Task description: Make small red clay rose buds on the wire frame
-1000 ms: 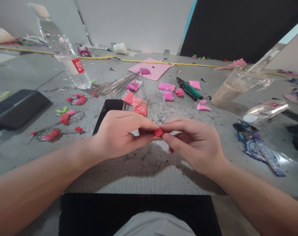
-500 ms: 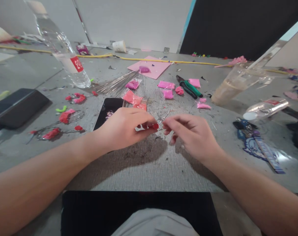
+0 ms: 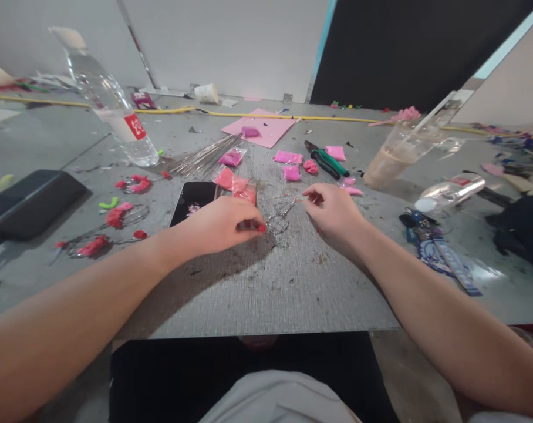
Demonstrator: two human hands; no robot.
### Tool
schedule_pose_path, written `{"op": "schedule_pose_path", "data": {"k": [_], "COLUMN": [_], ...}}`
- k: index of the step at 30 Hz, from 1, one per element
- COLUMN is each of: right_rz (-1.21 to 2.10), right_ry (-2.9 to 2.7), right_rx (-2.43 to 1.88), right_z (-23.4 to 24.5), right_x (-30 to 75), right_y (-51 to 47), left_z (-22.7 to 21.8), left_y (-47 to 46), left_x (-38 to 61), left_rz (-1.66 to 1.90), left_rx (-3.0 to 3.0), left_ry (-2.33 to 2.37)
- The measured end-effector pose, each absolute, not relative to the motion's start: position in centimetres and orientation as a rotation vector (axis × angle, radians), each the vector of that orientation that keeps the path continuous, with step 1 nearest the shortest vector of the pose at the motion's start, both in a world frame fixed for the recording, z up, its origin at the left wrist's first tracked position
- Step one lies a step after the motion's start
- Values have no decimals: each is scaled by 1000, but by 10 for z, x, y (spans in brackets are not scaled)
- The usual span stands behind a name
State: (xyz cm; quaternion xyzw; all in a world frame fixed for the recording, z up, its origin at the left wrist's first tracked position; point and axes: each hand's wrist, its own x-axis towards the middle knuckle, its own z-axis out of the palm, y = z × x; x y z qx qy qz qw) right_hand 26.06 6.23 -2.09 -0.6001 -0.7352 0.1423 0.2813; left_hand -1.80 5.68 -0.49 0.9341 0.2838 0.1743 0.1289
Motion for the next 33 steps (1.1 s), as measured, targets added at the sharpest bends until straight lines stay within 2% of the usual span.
{"op": "schedule_pose_path", "data": {"k": [13,26,33], "right_rz": [380,513,616], "right_ry": [-2278,-2442,-2361], "right_rx": [-1460,-1348,-1388], "right_z": [-25,-18,-12], "right_x": [257,253,243], "right_y": [67,58,46], "left_z": [-2,-4,4], "left_y": [50,47,48], "left_x": [-13,-9,-12], "left_rz": [652,706,997], "left_rx": [2213,2130,1991], "left_ry": [996,1073,1242]}}
